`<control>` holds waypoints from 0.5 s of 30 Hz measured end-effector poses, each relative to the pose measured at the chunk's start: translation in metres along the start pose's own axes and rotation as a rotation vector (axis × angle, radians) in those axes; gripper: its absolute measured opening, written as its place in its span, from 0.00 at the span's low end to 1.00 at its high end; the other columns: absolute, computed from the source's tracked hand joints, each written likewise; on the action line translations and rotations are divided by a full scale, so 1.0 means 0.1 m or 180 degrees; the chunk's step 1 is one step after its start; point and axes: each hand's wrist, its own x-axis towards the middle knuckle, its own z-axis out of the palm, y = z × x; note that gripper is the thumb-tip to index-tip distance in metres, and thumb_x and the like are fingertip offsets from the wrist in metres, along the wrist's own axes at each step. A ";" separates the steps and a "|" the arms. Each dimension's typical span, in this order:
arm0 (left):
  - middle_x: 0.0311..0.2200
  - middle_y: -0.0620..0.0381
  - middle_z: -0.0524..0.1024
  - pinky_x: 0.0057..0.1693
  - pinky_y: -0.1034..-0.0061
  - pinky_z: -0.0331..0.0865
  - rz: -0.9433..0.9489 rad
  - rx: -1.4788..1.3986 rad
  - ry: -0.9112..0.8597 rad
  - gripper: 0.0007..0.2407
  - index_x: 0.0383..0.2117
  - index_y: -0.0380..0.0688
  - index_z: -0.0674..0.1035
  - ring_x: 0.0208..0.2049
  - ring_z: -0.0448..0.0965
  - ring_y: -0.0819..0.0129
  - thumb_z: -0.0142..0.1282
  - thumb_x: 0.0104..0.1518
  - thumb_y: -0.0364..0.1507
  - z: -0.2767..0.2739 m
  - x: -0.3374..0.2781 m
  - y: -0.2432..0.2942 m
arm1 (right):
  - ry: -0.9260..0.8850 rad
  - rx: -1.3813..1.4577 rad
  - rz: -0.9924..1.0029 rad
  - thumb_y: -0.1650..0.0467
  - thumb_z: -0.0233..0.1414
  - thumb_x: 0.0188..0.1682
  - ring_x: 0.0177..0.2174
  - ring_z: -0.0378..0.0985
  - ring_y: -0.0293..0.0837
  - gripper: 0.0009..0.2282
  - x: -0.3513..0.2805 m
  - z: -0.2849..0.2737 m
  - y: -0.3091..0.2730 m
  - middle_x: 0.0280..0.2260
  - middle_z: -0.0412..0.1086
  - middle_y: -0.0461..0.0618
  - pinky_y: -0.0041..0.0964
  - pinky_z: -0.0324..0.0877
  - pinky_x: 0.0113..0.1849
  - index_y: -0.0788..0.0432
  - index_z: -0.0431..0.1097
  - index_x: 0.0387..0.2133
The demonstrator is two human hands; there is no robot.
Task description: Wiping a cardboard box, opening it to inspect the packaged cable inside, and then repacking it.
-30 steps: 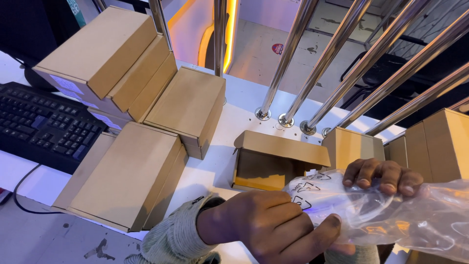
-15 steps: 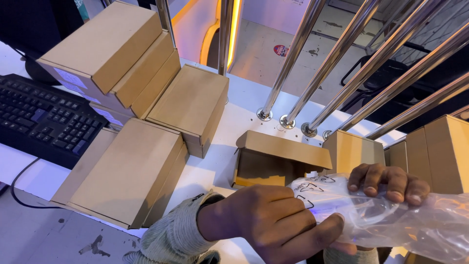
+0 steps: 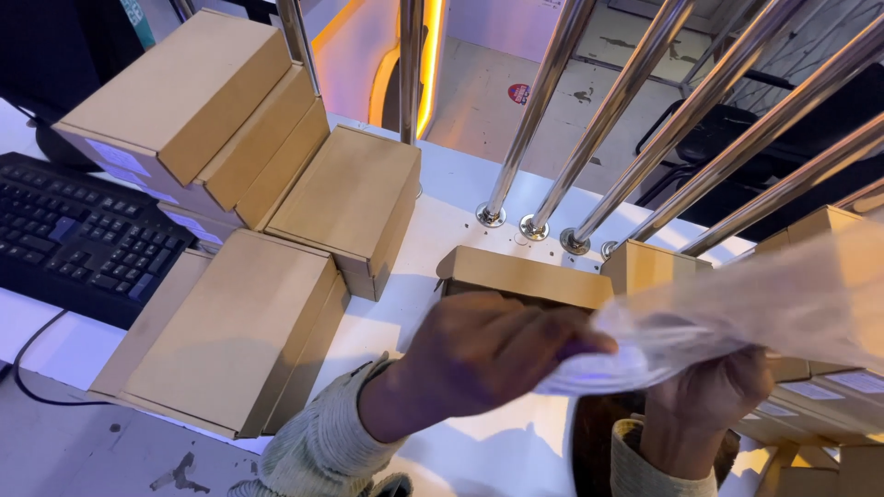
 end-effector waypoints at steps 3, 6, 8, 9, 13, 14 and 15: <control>0.22 0.64 0.74 0.28 0.70 0.60 -0.0938 0.0150 0.0323 0.09 0.30 0.44 0.77 0.19 0.69 0.70 0.62 0.64 0.32 0.07 0.17 -0.05 | -0.0010 -0.0177 0.0091 0.66 0.49 0.60 0.51 0.76 0.58 0.13 -0.04 0.03 -0.01 0.49 0.74 0.60 0.65 0.67 0.63 0.43 0.82 0.52; 0.15 0.63 0.66 0.29 0.70 0.62 -0.1435 0.0197 0.0322 0.12 0.27 0.45 0.72 0.15 0.67 0.66 0.53 0.67 0.36 0.22 0.11 -0.09 | 0.1453 -0.0758 -0.0105 0.63 0.65 0.49 0.40 0.83 0.54 0.09 0.00 0.48 -0.03 0.30 0.77 0.49 0.51 0.80 0.52 0.55 0.78 0.29; 0.19 0.59 0.69 0.28 0.63 0.62 -0.1846 -0.0300 0.0271 0.07 0.31 0.46 0.71 0.17 0.68 0.54 0.51 0.67 0.31 0.29 0.06 -0.10 | 0.1055 -0.0826 -0.0203 0.65 0.65 0.49 0.44 0.82 0.58 0.18 -0.02 0.45 -0.02 0.37 0.78 0.48 0.62 0.74 0.61 0.60 0.73 0.49; 0.19 0.59 0.69 0.28 0.63 0.62 -0.1817 -0.0302 0.0271 0.07 0.31 0.46 0.71 0.17 0.68 0.54 0.51 0.67 0.31 0.33 0.03 -0.11 | 0.1056 -0.0818 -0.0230 0.65 0.65 0.49 0.44 0.82 0.58 0.18 0.00 0.58 -0.02 0.37 0.78 0.48 0.62 0.74 0.61 0.60 0.73 0.49; 0.24 0.63 0.75 0.31 0.74 0.67 -0.2220 -0.0911 0.0960 0.04 0.31 0.45 0.75 0.20 0.75 0.68 0.46 0.61 0.24 0.48 -0.07 -0.12 | 0.1278 -0.1152 -0.0367 0.66 0.62 0.46 0.46 0.78 0.47 0.35 -0.08 0.85 -0.01 0.52 0.72 0.50 0.57 0.76 0.57 0.60 0.56 0.68; 0.23 0.62 0.75 0.31 0.77 0.67 -0.2299 -0.1016 0.1255 0.05 0.28 0.44 0.74 0.22 0.76 0.70 0.45 0.61 0.23 0.51 -0.08 -0.12 | 0.1279 -0.1272 -0.0268 0.63 0.65 0.44 0.45 0.78 0.40 0.36 -0.12 0.85 -0.02 0.49 0.73 0.45 0.45 0.76 0.56 0.60 0.58 0.66; 0.23 0.62 0.75 0.31 0.77 0.67 -0.2277 -0.1028 0.1248 0.05 0.28 0.44 0.74 0.22 0.76 0.70 0.45 0.61 0.23 0.54 -0.14 -0.12 | 0.1287 -0.1270 -0.0293 0.63 0.65 0.44 0.45 0.78 0.40 0.36 -0.35 0.43 0.10 0.49 0.73 0.45 0.45 0.76 0.56 0.60 0.58 0.66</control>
